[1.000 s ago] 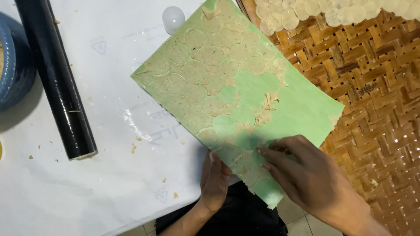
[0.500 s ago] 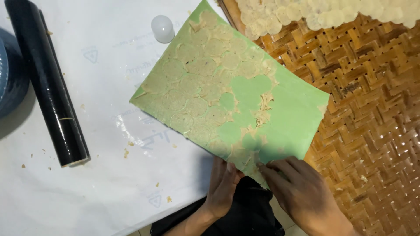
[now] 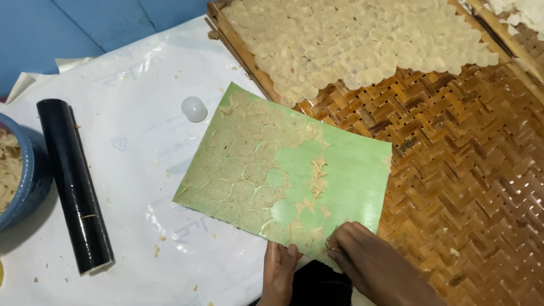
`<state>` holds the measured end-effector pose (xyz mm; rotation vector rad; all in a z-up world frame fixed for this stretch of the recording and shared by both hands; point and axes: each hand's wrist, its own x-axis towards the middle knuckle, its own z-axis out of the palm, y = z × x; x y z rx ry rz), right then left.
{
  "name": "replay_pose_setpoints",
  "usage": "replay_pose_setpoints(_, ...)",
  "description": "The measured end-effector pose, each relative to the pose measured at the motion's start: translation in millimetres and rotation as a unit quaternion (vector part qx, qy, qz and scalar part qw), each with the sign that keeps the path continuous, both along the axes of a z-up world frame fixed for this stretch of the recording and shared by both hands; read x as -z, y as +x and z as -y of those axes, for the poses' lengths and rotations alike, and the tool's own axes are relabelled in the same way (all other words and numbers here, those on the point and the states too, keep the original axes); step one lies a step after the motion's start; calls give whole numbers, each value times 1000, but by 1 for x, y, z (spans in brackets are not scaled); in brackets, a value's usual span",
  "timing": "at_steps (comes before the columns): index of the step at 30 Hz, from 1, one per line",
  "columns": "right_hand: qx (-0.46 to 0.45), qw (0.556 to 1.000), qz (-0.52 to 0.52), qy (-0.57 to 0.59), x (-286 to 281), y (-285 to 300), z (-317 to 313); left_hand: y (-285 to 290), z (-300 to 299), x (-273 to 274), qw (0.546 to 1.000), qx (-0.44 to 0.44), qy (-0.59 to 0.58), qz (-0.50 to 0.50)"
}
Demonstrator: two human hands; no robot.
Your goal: Peeling small circular food pieces from a green mat and arranging them on a bamboo drying tray.
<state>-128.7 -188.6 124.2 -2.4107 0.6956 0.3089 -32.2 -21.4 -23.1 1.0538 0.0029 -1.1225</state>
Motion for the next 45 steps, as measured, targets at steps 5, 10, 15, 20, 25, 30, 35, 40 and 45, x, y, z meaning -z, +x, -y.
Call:
replay_pose_setpoints(5, -11, 1000, 9, 8, 5, -5, 6, 3, 6, -7, 989, -29, -142, 13)
replay_pose_setpoints(10, 52, 996, 62, 49, 11, -8, 10, 9, 5, -6, 989, -51, -139, -30)
replay_pose_setpoints(15, 55, 997, 50, 36, 9, -10, 10, 19, 6, -26, 990, -21, -131, -44)
replay_pose_setpoints(20, 49, 994, 88, 41, -2, -8, 10, 27, 8, -40, 994, 12, -105, 1)
replay_pose_setpoints(25, 14, 993, 98, 66, -17, -3, 15, 29, 10, -51, 994, 19, -104, 26)
replay_pose_setpoints(30, 0, 985, 160, 61, -21, 2, 33, 25, 8, -28, 994, 13, -108, 21)
replay_pose_setpoints(35, 52, 982, 180, 13, 13, 27, 103, 22, 7, -25, 991, 3, -133, 24)
replay_pose_setpoints(40, 58, 984, 170, -6, 52, 91, 185, 25, 7, -39, 997, 11, -74, 16)
replay_pose_setpoints(45, 100, 953, 237, -159, 77, 130, 224, 26, 9, -29, 987, 11, -160, 17)
